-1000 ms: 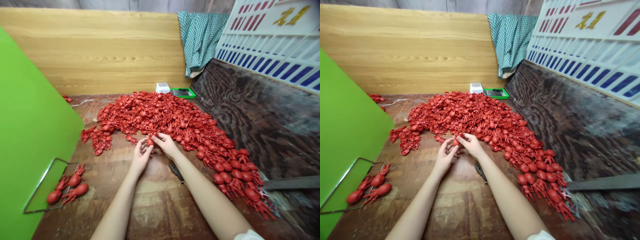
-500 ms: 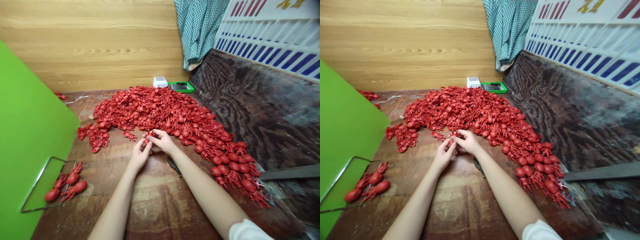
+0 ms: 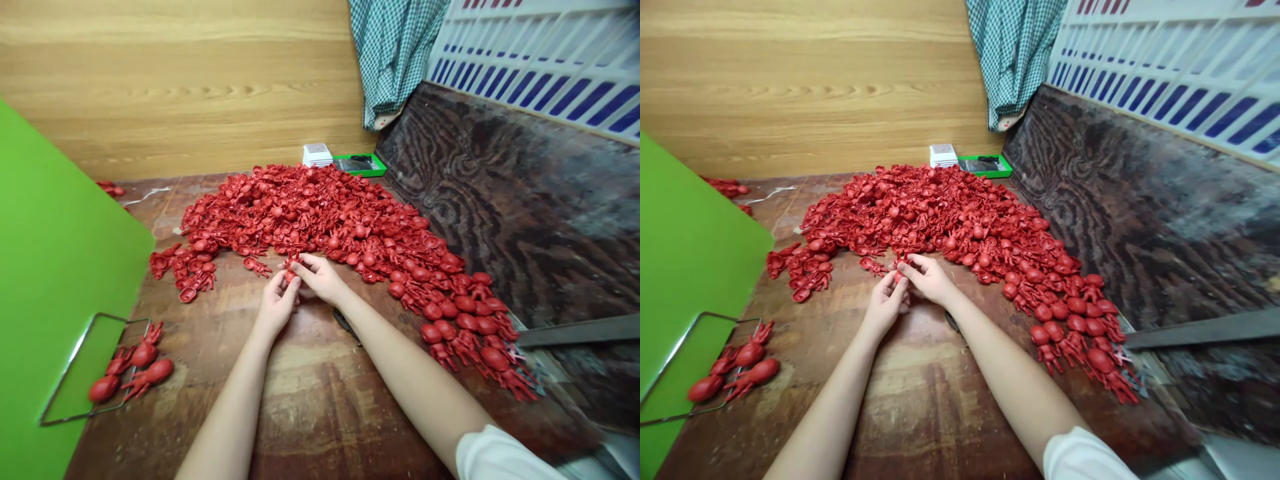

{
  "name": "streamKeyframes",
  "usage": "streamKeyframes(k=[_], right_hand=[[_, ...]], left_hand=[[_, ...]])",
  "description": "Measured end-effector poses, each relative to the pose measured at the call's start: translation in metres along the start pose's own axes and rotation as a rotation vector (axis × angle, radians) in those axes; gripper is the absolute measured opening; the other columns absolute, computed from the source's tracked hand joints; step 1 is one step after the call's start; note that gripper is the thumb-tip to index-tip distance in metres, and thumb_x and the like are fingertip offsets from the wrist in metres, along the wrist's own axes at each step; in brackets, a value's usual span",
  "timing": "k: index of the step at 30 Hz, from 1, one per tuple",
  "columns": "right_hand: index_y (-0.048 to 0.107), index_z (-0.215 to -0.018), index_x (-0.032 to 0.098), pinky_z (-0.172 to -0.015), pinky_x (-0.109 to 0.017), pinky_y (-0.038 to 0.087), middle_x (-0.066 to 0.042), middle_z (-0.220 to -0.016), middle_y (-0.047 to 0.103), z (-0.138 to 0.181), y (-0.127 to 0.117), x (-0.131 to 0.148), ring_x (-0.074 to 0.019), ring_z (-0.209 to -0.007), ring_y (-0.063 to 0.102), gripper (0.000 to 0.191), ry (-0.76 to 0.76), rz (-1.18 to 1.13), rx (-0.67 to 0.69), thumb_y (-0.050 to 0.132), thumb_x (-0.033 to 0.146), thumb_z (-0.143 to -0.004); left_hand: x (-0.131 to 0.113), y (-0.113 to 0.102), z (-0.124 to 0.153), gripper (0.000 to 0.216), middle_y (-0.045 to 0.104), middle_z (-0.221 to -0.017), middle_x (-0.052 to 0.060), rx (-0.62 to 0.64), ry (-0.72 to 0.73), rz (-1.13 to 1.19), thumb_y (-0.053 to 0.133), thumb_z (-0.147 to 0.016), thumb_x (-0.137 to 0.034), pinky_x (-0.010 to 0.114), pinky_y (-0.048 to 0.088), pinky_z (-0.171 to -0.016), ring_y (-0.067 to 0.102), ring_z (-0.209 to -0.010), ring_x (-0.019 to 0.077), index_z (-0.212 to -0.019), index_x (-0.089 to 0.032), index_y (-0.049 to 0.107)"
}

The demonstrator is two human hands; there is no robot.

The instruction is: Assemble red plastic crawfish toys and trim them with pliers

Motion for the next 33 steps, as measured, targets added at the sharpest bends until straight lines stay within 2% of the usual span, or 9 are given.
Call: streamKeyframes(k=[2, 4, 8, 10, 12, 15, 18, 25, 33], right_hand=[[0.074, -0.095, 0.021, -0.077, -0.036, 0.063, -0.006, -0.098, 0.081, 0.001, 0.0, 0.003, -0.0217, -0.081, 0.074, 0.055, -0.013, 0.003, 0.002, 0.076, 0.074, -0.082], [0.073, -0.096, 0.021, -0.082, -0.037, 0.063, -0.007, -0.1, 0.081, 0.001, -0.001, 0.006, -0.0221, -0.085, 0.074, 0.057, -0.033, 0.006, -0.006, 0.073, 0.076, -0.083], [0.068, -0.104, 0.021, -0.088, -0.035, 0.062, -0.007, -0.102, 0.077, 0.003, 0.007, 0.009, -0.0205, -0.091, 0.072, 0.058, -0.07, -0.01, 0.039, 0.067, 0.077, -0.088], [0.066, -0.107, 0.023, -0.085, -0.033, 0.062, -0.005, -0.103, 0.073, 0.005, 0.016, 0.007, -0.0191, -0.091, 0.069, 0.057, -0.073, -0.023, 0.08, 0.067, 0.077, -0.088], [0.063, -0.108, 0.024, -0.078, -0.03, 0.061, -0.004, -0.099, 0.07, 0.008, 0.026, 0.005, -0.0175, -0.086, 0.066, 0.058, -0.059, -0.04, 0.121, 0.066, 0.079, -0.088], [0.061, -0.103, 0.023, -0.065, -0.026, 0.056, 0.0, -0.086, 0.063, 0.011, 0.038, 0.0, -0.0138, -0.072, 0.059, 0.057, -0.008, -0.062, 0.185, 0.064, 0.078, -0.089], [0.06, -0.096, 0.021, -0.059, -0.024, 0.051, 0.003, -0.079, 0.058, 0.012, 0.04, -0.004, -0.0117, -0.066, 0.054, 0.057, 0.03, -0.062, 0.195, 0.066, 0.077, -0.088], [0.059, -0.089, 0.021, -0.062, -0.026, 0.053, 0.004, -0.076, 0.058, 0.013, 0.035, -0.009, -0.0117, -0.067, 0.056, 0.056, 0.067, -0.091, 0.154, 0.077, 0.074, -0.081], [0.058, -0.085, 0.02, -0.061, -0.025, 0.05, 0.005, -0.069, 0.058, 0.013, 0.031, -0.01, -0.0099, -0.061, 0.054, 0.059, 0.099, -0.112, 0.122, 0.075, 0.076, -0.08]], left_hand=[[0.0, -0.004, 0.0, 0.048, 0.058, -0.063, -0.004, -0.024, 0.031, -0.011, 0.081, -0.08, -0.065, 0.022, 0.048, -0.049, 0.054, -0.051, 0.0108, -0.083, -0.02, 0.065], [-0.001, -0.014, 0.001, 0.045, 0.065, -0.08, 0.0, -0.094, 0.076, -0.015, 0.084, -0.079, -0.061, 0.023, 0.053, -0.056, 0.061, -0.064, 0.0129, -0.087, -0.02, 0.066], [-0.007, -0.037, 0.006, 0.054, 0.067, -0.116, 0.006, -0.285, 0.179, 0.026, 0.087, -0.078, -0.059, 0.025, 0.058, -0.077, 0.07, -0.098, 0.0176, -0.111, -0.025, 0.06], [-0.01, -0.038, 0.006, 0.066, 0.065, -0.133, 0.011, -0.291, 0.207, 0.048, 0.088, -0.075, -0.063, 0.029, 0.059, -0.089, 0.069, -0.115, 0.022, -0.122, -0.027, 0.059], [-0.01, -0.034, 0.004, 0.074, 0.063, -0.144, 0.014, -0.244, 0.19, 0.102, 0.081, -0.078, -0.071, 0.032, 0.06, -0.092, 0.069, -0.12, 0.0252, -0.135, -0.029, 0.058], [-0.002, -0.025, 0.002, 0.072, 0.069, -0.144, 0.015, -0.166, 0.092, 0.282, 0.063, -0.09, -0.076, 0.034, 0.062, -0.082, 0.076, -0.109, 0.0255, -0.147, -0.032, 0.057], [-0.001, -0.021, 0.003, 0.064, 0.074, -0.138, 0.015, -0.137, 0.066, 0.354, 0.062, -0.093, -0.072, 0.035, 0.064, -0.08, 0.078, -0.102, 0.0263, -0.138, -0.028, 0.07], [0.003, -0.025, 0.004, 0.05, 0.08, -0.128, 0.015, -0.206, 0.155, 0.215, 0.074, -0.091, -0.06, 0.04, 0.061, -0.1, 0.075, -0.12, 0.0305, -0.119, -0.02, 0.082], [0.004, -0.022, 0.006, 0.047, 0.081, -0.126, 0.015, -0.243, 0.141, 0.195, 0.077, -0.09, -0.058, 0.04, 0.056, -0.109, 0.074, -0.122, 0.0294, -0.113, -0.018, 0.084]])
Point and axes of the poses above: each hand's wrist, its own z-axis away from the middle knuckle, its own y-axis out of the palm, x = y × z, the point moved 10 cm from there along -z, towards the middle knuckle
